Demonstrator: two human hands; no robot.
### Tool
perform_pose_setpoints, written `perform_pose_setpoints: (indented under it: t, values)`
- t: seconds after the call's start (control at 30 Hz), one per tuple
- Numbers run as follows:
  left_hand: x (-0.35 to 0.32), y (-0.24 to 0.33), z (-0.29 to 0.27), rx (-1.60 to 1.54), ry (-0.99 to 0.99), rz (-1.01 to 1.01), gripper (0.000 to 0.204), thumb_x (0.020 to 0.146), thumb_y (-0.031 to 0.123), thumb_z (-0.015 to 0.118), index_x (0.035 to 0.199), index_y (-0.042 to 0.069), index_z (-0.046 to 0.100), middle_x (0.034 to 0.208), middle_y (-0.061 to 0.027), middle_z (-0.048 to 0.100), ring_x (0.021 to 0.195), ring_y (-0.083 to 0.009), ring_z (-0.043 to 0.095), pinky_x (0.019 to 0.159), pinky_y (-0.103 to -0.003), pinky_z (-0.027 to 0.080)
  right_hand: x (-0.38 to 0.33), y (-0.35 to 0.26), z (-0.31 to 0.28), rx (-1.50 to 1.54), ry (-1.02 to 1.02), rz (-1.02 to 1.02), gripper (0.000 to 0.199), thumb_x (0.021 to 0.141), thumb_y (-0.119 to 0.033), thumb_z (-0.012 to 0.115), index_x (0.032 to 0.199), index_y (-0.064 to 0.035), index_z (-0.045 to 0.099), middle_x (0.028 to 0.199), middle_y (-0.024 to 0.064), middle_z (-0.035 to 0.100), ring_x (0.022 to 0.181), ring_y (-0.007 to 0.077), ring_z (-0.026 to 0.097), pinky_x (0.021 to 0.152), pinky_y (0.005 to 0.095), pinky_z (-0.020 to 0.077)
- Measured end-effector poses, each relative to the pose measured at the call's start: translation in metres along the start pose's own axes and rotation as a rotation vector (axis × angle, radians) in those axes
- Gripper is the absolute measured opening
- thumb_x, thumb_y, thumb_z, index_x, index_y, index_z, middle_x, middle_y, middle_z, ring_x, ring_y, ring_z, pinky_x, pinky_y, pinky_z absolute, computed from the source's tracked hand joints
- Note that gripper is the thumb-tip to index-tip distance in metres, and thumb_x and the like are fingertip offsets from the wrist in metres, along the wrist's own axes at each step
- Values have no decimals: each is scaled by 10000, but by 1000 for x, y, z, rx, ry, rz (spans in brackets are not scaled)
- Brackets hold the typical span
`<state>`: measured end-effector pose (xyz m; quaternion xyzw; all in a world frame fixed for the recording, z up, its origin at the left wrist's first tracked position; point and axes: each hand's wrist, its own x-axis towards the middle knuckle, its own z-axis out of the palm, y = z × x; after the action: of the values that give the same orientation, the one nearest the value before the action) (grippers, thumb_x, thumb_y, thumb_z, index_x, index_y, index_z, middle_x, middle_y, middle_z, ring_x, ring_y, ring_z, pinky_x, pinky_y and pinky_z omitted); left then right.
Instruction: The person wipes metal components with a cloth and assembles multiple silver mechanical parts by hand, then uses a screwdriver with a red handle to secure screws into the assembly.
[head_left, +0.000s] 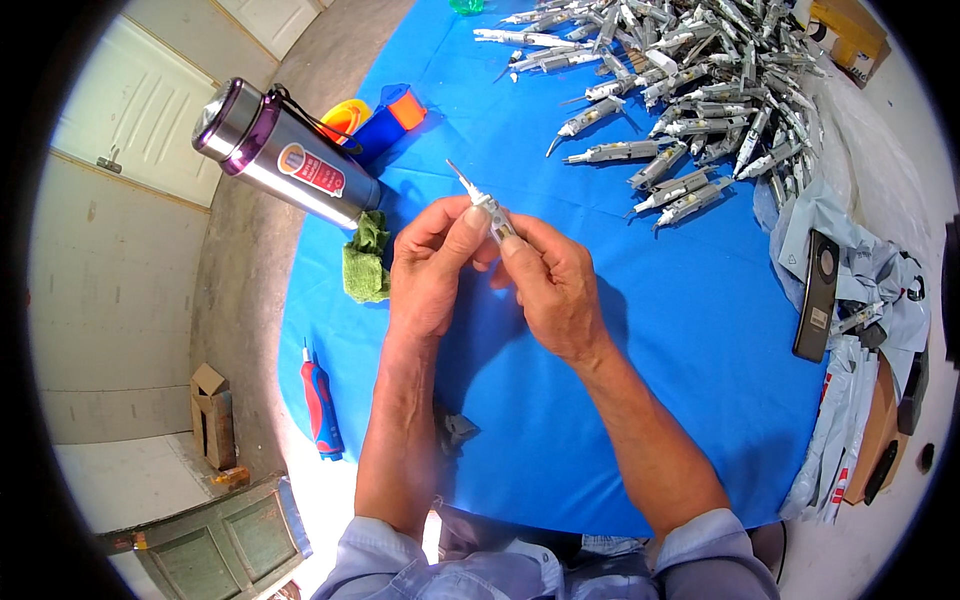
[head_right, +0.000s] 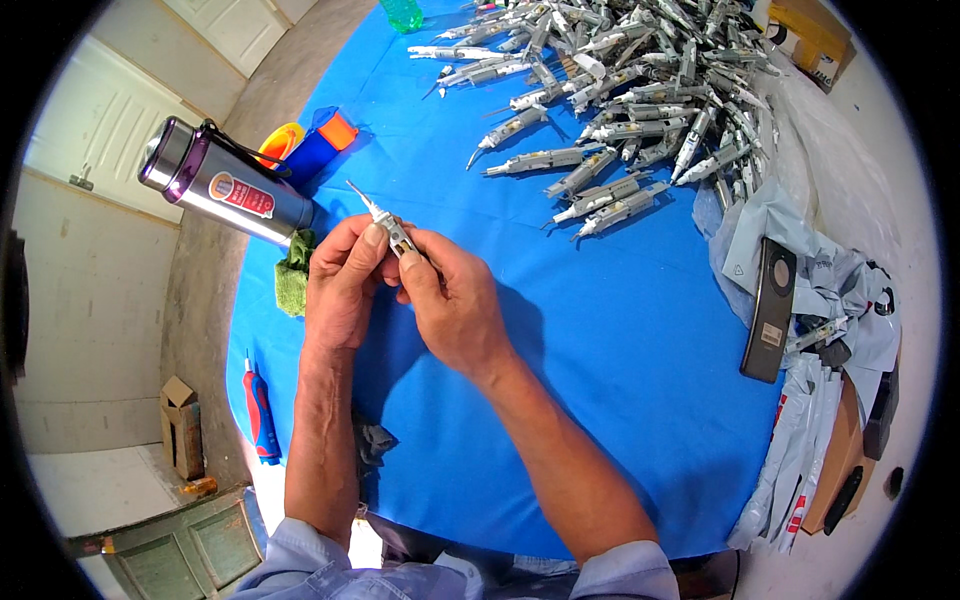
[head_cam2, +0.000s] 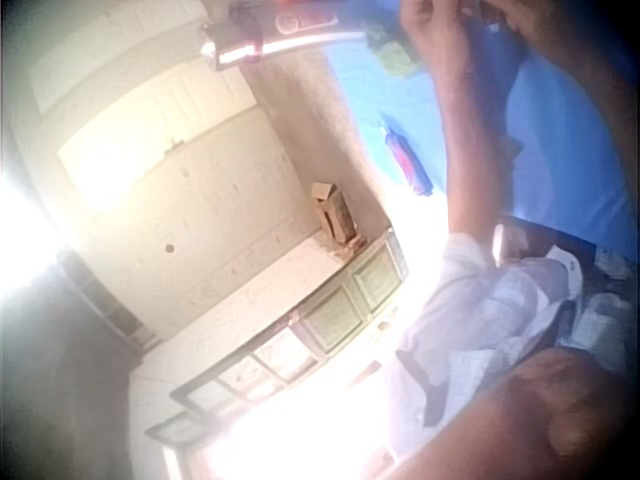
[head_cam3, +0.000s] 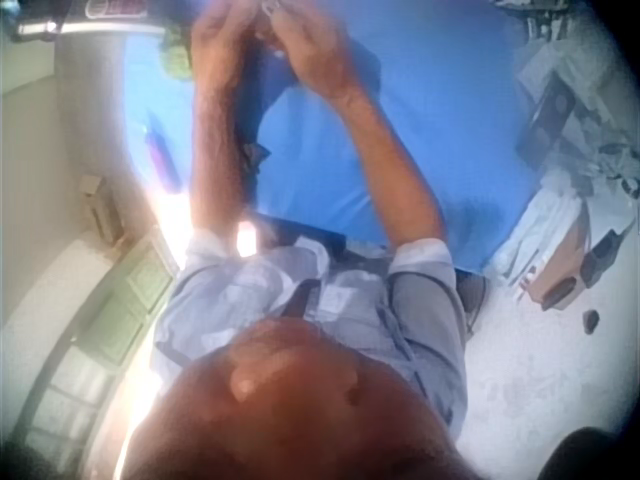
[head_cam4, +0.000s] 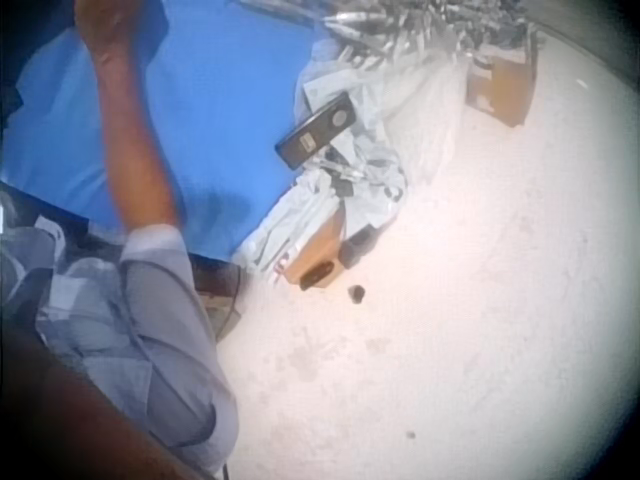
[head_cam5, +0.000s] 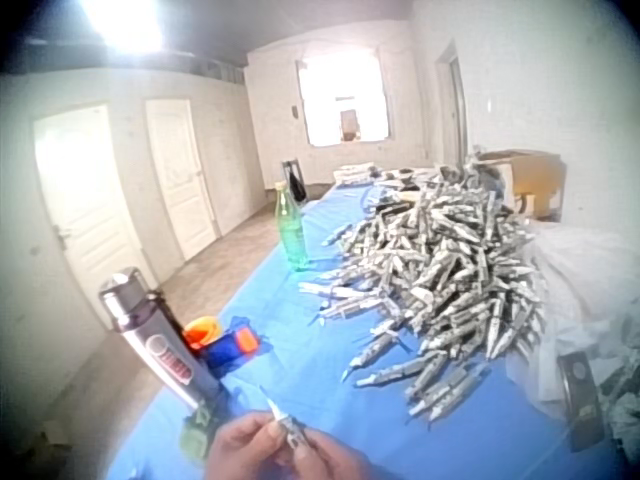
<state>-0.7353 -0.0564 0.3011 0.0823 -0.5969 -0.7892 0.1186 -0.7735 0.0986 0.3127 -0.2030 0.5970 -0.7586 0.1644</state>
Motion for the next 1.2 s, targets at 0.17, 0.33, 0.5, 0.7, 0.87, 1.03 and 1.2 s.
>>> perform_pose_setpoints:
  t: [0.17,0.33,0.5,0.7,0.87,1.03,1.2]
  values:
    - [-1,3,5,50,8,25,251,1076,241,653,1155,21,744,865,-10,688,746,-82,591,663,-262,508,0,4,0,71,36,14,330,1091,-173,499,1241,42,700,884,34,683,762,94,614,670,268,530]
    - [-2,4,4,-3,-13,8,250,1052,257,701,1144,34,766,904,-1,720,770,-72,592,691,-252,490,1,3,-1,101,29,26,337,1085,-164,492,1227,55,706,888,40,692,757,96,617,671,267,531]
    - [-1,2,2,-4,-3,8,253,1053,259,700,1147,33,765,925,-4,727,773,-73,596,694,-250,490,1,-1,0,69,21,25,312,1073,-141,517,1230,64,693,887,41,691,757,88,614,665,260,523]
    - [-1,2,4,-1,13,7,245,1049,248,706,1147,31,764,927,-4,725,774,-74,597,698,-249,489,1,4,1,24,16,0,289,1060,-119,549,1245,61,680,879,38,687,753,83,612,662,255,517]
    - [-1,3,3,-3,10,4,239,1048,240,708,1144,29,763,908,-1,714,774,-73,592,695,-248,487,1,3,1,6,23,4,300,1071,-151,544,1239,51,689,867,37,681,743,90,614,656,268,522]
    - [-1,3,4,-13,8,5,233,1048,237,706,1137,29,763,882,0,701,769,-73,584,692,-248,483,0,3,1,-17,26,-19,319,1078,-161,523,1243,50,696,865,38,685,742,94,618,655,271,529]
    - [-2,4,5,-2,3,17,226,1050,235,701,1130,33,764,853,-4,690,759,-75,571,688,-251,481,1,4,1,41,47,15,339,1073,-153,506,1255,46,710,879,40,700,746,99,625,663,269,537]
